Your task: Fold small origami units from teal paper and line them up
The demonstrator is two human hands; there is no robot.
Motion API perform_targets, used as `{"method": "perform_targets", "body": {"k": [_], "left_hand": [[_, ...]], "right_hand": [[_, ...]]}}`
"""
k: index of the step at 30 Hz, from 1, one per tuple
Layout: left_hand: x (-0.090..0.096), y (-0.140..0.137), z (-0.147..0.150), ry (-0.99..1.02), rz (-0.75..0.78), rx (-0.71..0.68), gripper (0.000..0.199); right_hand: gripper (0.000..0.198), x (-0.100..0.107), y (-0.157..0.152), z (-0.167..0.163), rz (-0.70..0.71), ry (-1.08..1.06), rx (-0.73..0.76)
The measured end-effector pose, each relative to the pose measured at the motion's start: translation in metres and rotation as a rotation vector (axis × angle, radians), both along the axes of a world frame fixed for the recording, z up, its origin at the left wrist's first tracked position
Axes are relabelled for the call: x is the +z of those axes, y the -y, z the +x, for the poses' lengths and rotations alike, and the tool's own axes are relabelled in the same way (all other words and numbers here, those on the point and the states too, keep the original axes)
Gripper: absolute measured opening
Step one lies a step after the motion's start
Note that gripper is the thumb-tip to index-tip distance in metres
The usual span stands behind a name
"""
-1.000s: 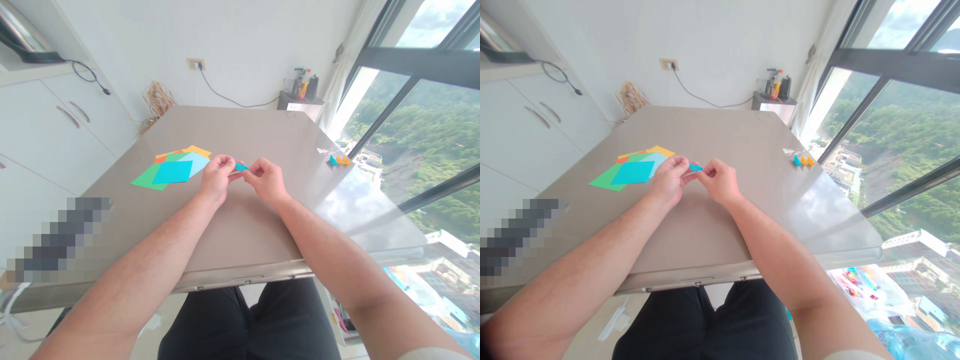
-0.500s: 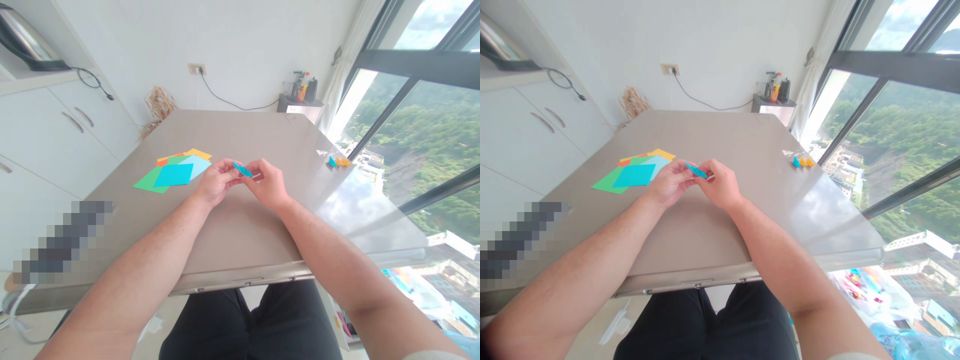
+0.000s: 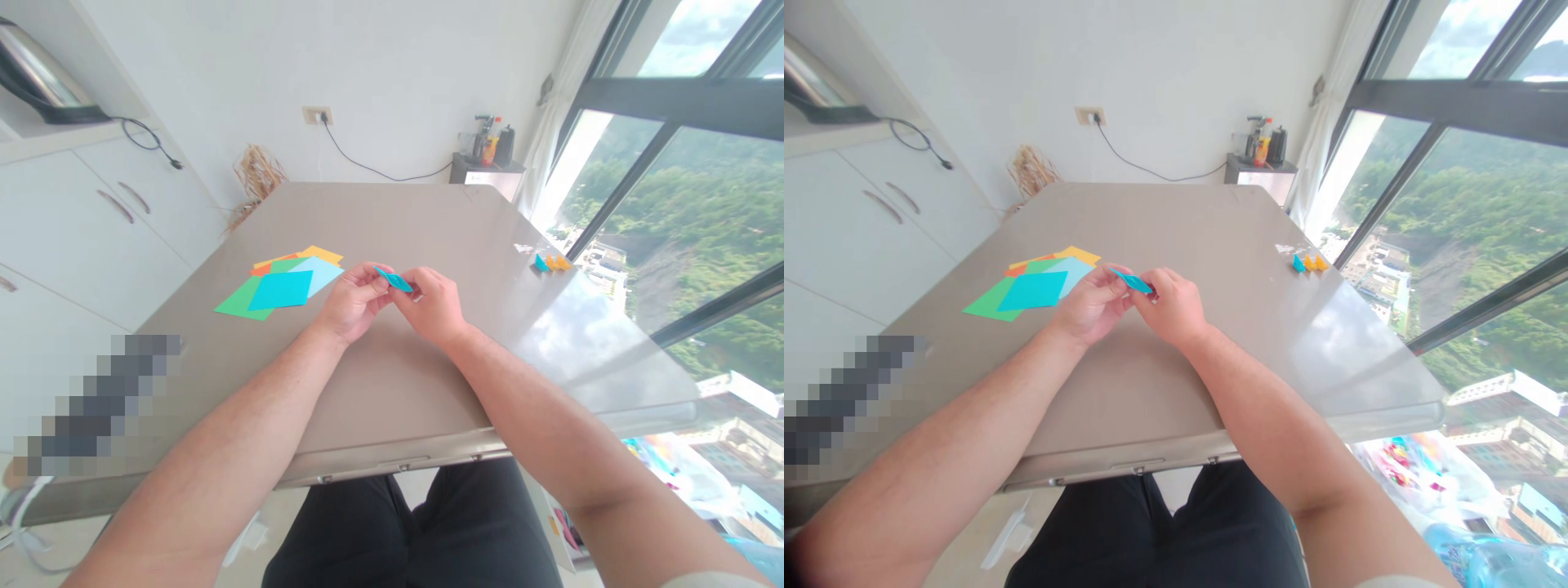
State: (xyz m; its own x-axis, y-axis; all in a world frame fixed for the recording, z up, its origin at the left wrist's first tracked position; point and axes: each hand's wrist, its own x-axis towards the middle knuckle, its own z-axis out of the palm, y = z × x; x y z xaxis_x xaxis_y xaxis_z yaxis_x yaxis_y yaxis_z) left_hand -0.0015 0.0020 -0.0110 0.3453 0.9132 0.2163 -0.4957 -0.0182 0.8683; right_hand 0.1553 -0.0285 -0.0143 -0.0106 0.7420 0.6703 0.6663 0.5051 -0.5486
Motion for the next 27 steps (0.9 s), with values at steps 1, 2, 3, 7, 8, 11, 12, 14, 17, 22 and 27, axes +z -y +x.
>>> {"method": "perform_targets", "body": {"k": [1,2,3,7,8,11,12,14,17,22,27], "left_hand": [[-0.0002,-0.0001,-0.0001,0.001,-0.004,-0.004,0.023],[-0.0003,-0.0003,-0.0002,0.001,-0.007,-0.008,0.023],[-0.0005,-0.0004,-0.0003,0.000,-0.009,-0.012,0.022],[-0.0007,-0.0001,0.0000,0.007,-0.015,-0.020,0.020],[-0.0005,0.0002,0.0001,0.007,-0.018,-0.018,0.020],[0.0003,0.0013,0.0004,-0.007,-0.022,-0.009,0.019],[0.0006,0.0016,0.0004,-0.012,-0.023,-0.006,0.019],[0.0011,0.0022,0.0007,-0.022,-0.029,0.003,0.018],[0.0013,0.0028,0.0022,-0.031,-0.041,0.024,0.018],[0.0013,0.0046,0.0062,-0.034,-0.043,0.069,0.019],[0.0043,0.0084,0.0080,-0.121,0.030,0.080,0.027]], "right_hand": [[0.012,0.0003,0.0004,-0.0002,-0.003,0.012,-0.006],[0.014,0.0004,0.0007,-0.0003,-0.003,0.020,-0.011],[0.016,0.0004,0.0009,-0.0003,0.000,0.024,-0.016],[0.018,-0.0002,0.0007,-0.0002,0.004,0.034,-0.034],[0.018,-0.0003,0.0005,-0.0003,0.001,0.035,-0.039],[0.020,-0.0004,0.0006,-0.0007,-0.012,0.024,-0.048],[0.020,-0.0004,0.0008,-0.0009,-0.018,0.018,-0.047],[0.022,-0.0005,0.0010,-0.0011,-0.031,0.009,-0.040],[0.024,-0.0007,0.0006,-0.0014,-0.035,0.012,-0.035],[0.026,-0.0009,-0.0005,-0.0017,-0.003,0.008,-0.040],[0.028,0.0017,0.0028,-0.0018,-0.028,-0.052,-0.003]]}}
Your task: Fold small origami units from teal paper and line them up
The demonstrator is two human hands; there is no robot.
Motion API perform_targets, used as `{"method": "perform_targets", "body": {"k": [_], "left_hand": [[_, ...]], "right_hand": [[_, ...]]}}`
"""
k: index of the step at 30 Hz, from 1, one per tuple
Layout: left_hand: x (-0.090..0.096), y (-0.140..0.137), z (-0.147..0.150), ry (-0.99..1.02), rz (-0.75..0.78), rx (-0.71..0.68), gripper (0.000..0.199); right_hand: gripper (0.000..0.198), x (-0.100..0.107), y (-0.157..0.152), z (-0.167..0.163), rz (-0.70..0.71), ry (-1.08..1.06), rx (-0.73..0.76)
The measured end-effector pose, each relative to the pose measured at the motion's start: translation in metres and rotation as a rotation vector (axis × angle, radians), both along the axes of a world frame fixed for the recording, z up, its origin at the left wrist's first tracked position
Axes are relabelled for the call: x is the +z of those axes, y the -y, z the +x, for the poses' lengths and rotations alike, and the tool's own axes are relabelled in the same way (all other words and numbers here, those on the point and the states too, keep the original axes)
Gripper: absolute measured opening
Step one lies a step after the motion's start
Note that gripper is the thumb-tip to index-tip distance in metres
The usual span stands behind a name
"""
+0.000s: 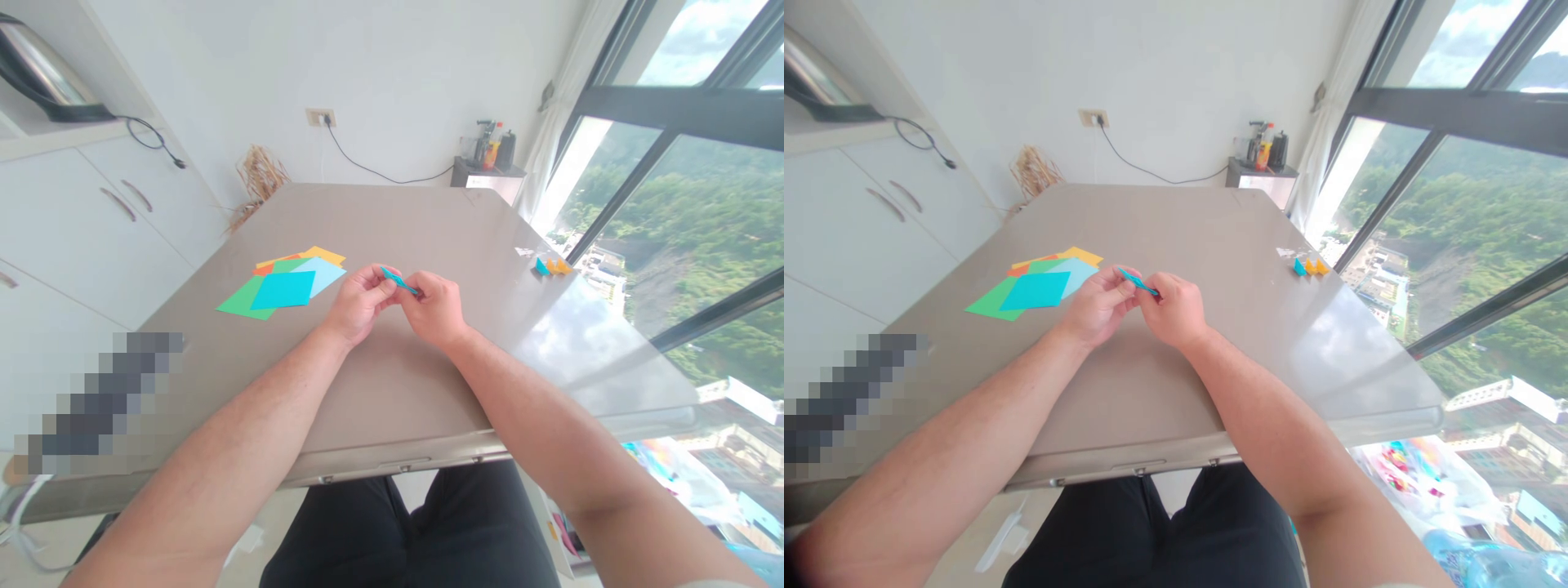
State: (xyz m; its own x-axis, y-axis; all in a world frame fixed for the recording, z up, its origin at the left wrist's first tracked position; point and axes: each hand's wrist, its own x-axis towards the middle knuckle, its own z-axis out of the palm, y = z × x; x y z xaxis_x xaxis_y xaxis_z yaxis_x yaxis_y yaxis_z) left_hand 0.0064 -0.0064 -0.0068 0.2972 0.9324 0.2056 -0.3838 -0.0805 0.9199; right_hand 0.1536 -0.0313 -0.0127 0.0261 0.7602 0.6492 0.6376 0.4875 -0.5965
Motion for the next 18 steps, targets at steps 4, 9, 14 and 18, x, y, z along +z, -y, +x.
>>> {"method": "perform_targets", "body": {"k": [4,9,14,18], "left_hand": [[0.001,0.002,0.003,-0.036,0.026,0.053,0.028],[-0.003,0.001,0.013,-0.015,-0.006,0.162,0.023],[-0.007,0.002,0.019,-0.009,-0.031,0.236,0.022],[-0.005,0.003,0.019,0.000,-0.051,0.223,0.026]], "right_hand": [[0.026,0.002,0.001,0.000,-0.075,-0.004,0.059],[0.020,0.002,-0.002,-0.002,-0.148,0.008,0.009],[0.018,0.003,-0.005,-0.006,-0.217,-0.018,-0.029],[0.020,0.004,-0.005,-0.005,-0.294,-0.111,0.006]]}}
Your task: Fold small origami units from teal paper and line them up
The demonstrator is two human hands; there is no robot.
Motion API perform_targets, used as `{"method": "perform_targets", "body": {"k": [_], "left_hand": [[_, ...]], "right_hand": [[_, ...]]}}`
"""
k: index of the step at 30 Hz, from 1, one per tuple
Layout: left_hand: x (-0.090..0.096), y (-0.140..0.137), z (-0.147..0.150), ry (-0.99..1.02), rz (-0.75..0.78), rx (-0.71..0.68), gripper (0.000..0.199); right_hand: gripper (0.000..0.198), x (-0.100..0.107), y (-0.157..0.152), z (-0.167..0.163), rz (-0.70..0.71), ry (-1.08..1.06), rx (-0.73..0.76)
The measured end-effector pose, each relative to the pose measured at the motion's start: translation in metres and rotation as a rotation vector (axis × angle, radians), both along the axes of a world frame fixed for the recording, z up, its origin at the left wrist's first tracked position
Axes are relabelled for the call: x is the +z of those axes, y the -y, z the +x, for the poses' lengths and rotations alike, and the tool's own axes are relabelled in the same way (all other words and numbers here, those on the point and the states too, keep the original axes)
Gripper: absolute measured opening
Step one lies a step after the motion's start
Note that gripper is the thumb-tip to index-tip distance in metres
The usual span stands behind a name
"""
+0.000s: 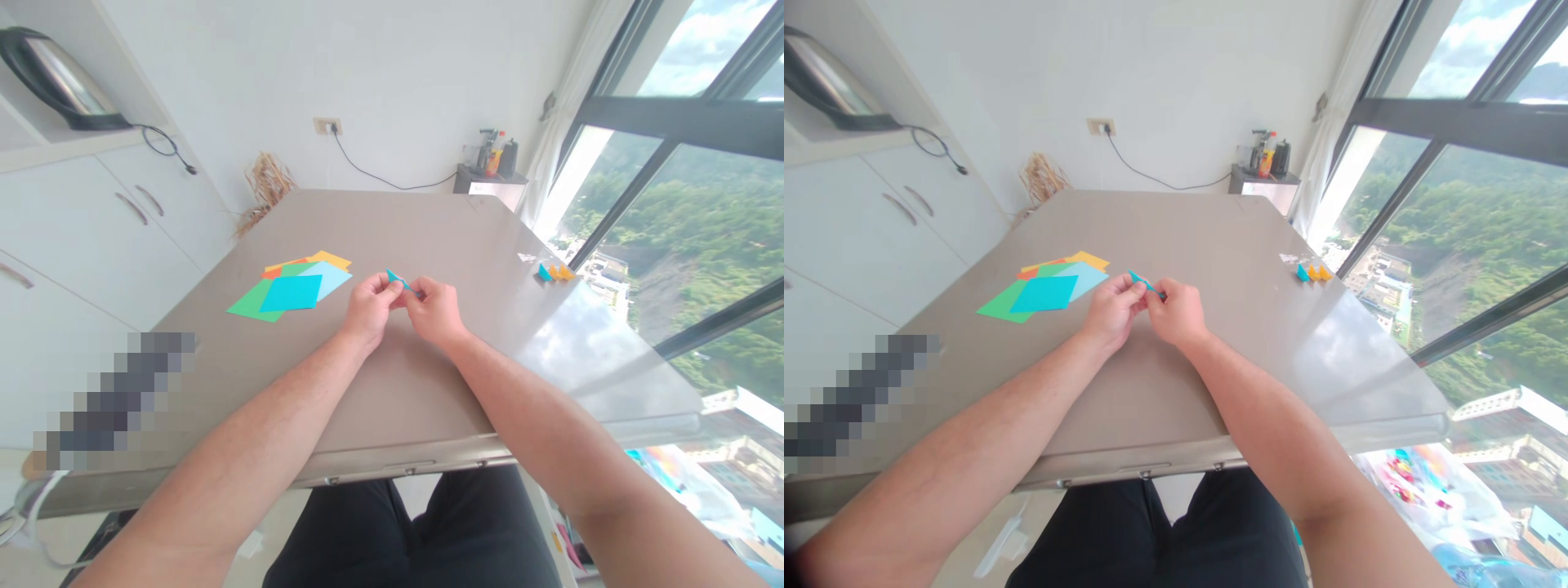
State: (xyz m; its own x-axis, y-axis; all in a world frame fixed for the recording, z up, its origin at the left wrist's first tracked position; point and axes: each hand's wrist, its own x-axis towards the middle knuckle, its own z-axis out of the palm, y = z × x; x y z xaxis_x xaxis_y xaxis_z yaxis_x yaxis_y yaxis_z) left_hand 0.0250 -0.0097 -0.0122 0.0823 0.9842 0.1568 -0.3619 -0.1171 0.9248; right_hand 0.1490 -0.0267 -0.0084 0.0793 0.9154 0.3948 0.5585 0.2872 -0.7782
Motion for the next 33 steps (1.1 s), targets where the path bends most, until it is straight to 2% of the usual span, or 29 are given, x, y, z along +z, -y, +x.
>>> {"method": "perform_targets", "body": {"k": [6,12,15,21,28,33], "left_hand": [[-0.001,-0.002,-0.001,0.018,0.005,0.046,0.028],[-0.004,-0.007,-0.006,0.001,-0.010,-0.020,0.029],[-0.003,-0.007,-0.006,-0.021,0.003,0.029,0.024],[-0.006,-0.007,-0.001,-0.104,0.022,0.136,0.015],[-0.005,-0.006,-0.003,-0.201,0.034,-0.005,0.016],[-0.006,-0.007,-0.008,-0.348,0.078,0.032,0.021]], "right_hand": [[0.019,0.001,0.002,0.004,-0.047,-0.038,0.046],[0.019,0.002,0.002,0.006,-0.113,-0.130,0.042],[0.020,0.000,0.002,0.008,-0.148,-0.168,0.090],[0.022,-0.003,0.000,0.009,-0.100,-0.054,0.078],[0.027,-0.001,0.001,0.015,-0.125,-0.052,0.068],[0.022,-0.001,0.002,0.016,-0.140,-0.083,0.089]]}}
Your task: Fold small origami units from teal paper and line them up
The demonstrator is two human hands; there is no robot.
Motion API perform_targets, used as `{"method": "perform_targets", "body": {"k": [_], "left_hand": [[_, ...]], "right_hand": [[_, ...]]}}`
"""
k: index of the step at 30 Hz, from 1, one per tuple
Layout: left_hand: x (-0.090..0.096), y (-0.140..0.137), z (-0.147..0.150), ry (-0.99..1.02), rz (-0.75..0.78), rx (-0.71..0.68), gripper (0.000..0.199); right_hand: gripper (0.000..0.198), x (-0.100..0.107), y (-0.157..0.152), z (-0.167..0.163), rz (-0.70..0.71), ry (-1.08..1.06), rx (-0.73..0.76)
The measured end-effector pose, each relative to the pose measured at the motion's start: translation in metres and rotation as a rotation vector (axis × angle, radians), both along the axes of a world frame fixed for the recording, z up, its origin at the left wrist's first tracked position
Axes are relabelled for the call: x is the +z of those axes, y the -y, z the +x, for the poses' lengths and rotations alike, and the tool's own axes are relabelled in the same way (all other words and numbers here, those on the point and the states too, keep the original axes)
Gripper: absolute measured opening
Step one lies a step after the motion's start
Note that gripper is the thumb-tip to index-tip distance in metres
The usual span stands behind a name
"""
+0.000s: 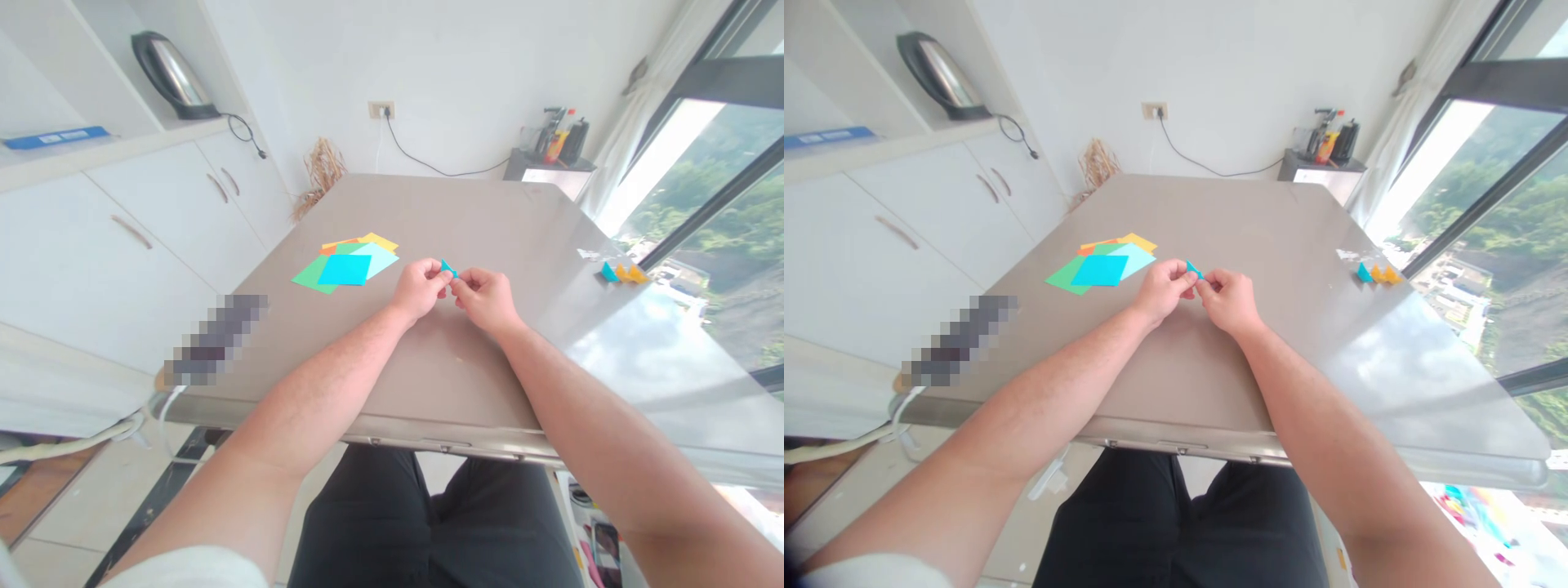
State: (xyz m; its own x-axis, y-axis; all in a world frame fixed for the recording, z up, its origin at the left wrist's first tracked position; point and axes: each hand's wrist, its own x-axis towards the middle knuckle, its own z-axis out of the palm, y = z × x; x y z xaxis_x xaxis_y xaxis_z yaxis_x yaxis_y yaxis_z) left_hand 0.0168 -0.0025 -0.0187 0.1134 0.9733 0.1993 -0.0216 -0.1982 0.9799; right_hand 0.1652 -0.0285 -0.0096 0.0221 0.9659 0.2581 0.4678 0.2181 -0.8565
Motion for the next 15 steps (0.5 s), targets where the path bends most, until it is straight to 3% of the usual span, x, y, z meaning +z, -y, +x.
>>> {"method": "perform_targets", "body": {"k": [10,15], "left_hand": [[0.0004,-0.0016,-0.0099,-0.340,0.187,-0.004,0.014],[-0.0007,-0.0036,-0.0091,-0.324,0.143,0.084,0.017]], "right_hand": [[0.023,0.0002,-0.0030,0.0033,0.033,0.029,0.003],[0.024,0.0047,-0.0007,0.0016,0.039,0.096,0.035]]}}
